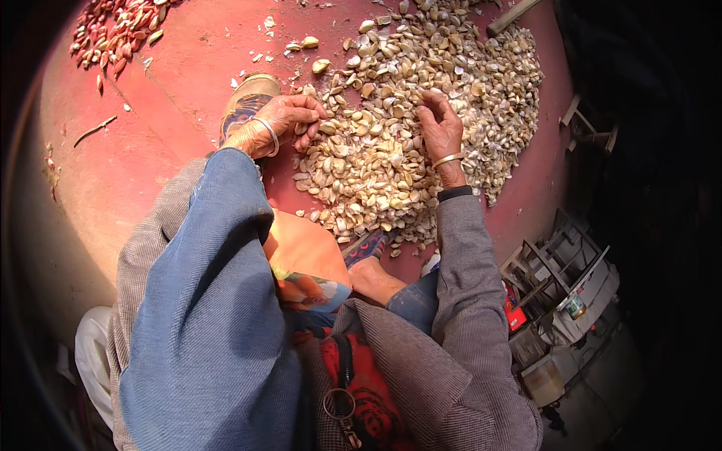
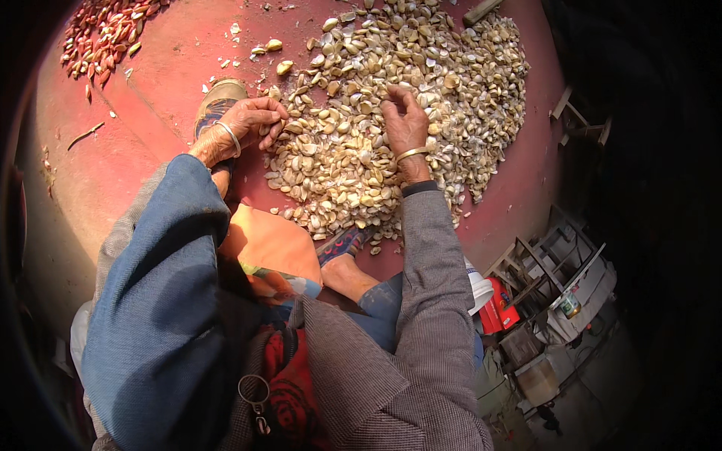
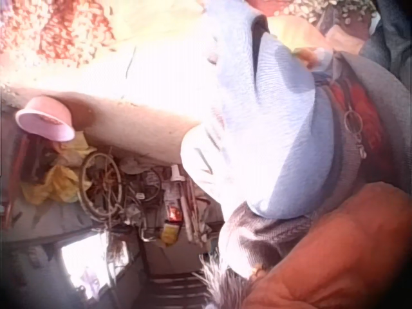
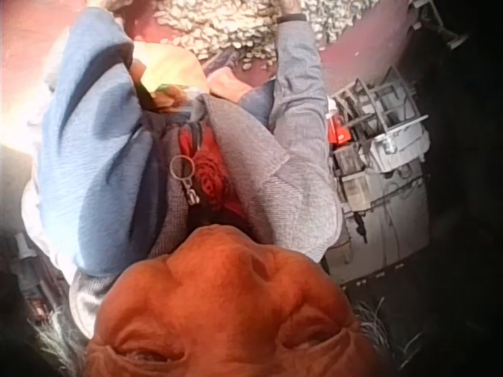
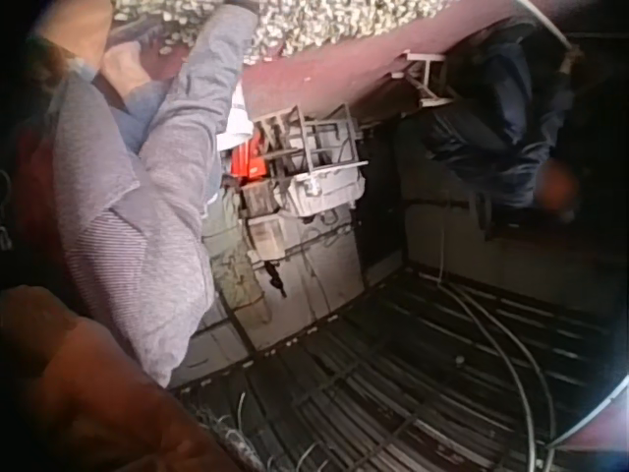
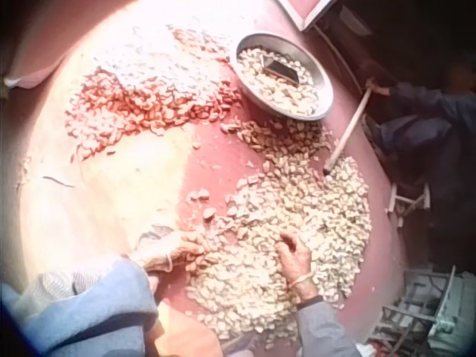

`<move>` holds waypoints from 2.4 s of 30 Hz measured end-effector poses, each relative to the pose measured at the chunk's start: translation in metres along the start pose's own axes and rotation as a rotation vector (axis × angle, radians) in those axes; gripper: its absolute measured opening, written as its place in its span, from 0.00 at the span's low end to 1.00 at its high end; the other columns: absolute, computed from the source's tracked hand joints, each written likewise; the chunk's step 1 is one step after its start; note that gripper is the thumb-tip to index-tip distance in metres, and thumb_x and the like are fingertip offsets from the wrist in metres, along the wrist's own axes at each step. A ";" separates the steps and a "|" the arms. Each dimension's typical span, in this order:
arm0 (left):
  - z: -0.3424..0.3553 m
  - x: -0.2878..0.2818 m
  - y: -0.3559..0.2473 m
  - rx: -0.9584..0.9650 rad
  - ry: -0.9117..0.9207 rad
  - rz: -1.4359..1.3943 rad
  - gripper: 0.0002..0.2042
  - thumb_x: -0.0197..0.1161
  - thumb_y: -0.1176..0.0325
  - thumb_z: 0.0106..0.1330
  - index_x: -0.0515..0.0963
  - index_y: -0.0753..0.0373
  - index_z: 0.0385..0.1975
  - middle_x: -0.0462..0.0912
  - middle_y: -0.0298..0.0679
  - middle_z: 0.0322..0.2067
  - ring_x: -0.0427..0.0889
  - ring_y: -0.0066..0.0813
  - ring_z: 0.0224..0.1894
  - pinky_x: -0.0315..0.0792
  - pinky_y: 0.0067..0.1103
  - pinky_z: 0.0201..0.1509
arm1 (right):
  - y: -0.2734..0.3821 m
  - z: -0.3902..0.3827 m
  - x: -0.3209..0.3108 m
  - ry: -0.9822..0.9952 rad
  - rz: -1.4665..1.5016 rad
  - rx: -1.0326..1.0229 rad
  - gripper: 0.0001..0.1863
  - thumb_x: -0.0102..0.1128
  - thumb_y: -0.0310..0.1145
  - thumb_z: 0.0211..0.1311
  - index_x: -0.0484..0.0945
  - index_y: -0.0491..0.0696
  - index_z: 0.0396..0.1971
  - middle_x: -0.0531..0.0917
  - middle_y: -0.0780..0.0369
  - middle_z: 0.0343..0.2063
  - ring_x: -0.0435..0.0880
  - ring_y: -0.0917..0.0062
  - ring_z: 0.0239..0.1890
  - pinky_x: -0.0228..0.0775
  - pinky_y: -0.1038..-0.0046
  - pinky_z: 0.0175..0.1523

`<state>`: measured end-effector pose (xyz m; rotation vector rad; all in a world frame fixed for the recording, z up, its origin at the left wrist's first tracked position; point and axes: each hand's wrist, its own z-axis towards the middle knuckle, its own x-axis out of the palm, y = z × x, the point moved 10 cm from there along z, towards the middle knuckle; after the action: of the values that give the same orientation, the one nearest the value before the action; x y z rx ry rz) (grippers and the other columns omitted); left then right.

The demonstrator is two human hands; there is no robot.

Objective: The person sits on the floor and sorts a large pile of shelled nuts by hand, separating them into two distinct piles. They repeatedly pick up handfuls of nuts, inspect them, and place them into the appropriate pile.

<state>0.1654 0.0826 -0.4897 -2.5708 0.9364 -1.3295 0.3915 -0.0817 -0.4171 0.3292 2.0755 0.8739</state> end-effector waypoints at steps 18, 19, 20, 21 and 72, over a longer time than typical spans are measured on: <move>0.004 0.003 0.001 0.008 -0.004 0.094 0.06 0.56 0.70 0.73 0.76 0.66 0.42 0.78 0.36 0.24 0.77 0.22 0.20 0.72 0.16 0.24 | 0.038 -0.140 0.078 0.472 -0.589 -0.590 0.18 0.63 0.25 0.50 0.81 0.49 0.45 0.76 0.61 0.56 0.72 0.62 0.61 0.65 0.59 0.61; 0.004 0.004 0.001 0.012 0.001 0.088 0.06 0.55 0.71 0.73 0.76 0.66 0.42 0.78 0.36 0.24 0.76 0.22 0.20 0.71 0.16 0.23 | 0.037 -0.142 0.073 0.510 -0.584 -0.591 0.17 0.63 0.25 0.51 0.81 0.49 0.44 0.77 0.61 0.56 0.72 0.63 0.61 0.66 0.60 0.61; 0.004 0.004 0.000 0.017 0.011 0.083 0.06 0.55 0.71 0.73 0.76 0.66 0.42 0.78 0.36 0.24 0.77 0.22 0.20 0.72 0.16 0.23 | 0.035 -0.142 0.069 0.554 -0.588 -0.576 0.16 0.63 0.25 0.52 0.81 0.49 0.44 0.77 0.61 0.55 0.73 0.63 0.60 0.66 0.60 0.60; 0.004 0.003 0.001 0.013 0.003 0.087 0.06 0.55 0.71 0.73 0.76 0.66 0.42 0.78 0.36 0.24 0.77 0.22 0.19 0.72 0.16 0.23 | 0.034 -0.140 0.064 0.575 -0.559 -0.539 0.14 0.63 0.26 0.54 0.82 0.48 0.42 0.79 0.61 0.54 0.73 0.64 0.60 0.67 0.61 0.61; -0.003 0.005 -0.011 0.108 0.081 -0.054 0.08 0.59 0.66 0.72 0.77 0.65 0.41 0.78 0.36 0.25 0.79 0.22 0.23 0.71 0.16 0.25 | 0.019 -0.047 0.043 0.177 -0.901 -0.407 0.23 0.62 0.28 0.56 0.76 0.50 0.54 0.77 0.56 0.44 0.76 0.59 0.51 0.74 0.59 0.53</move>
<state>0.1709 0.0891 -0.4805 -2.4953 0.7895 -1.4654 0.3269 -0.0675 -0.4107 -0.8654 1.8346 0.7273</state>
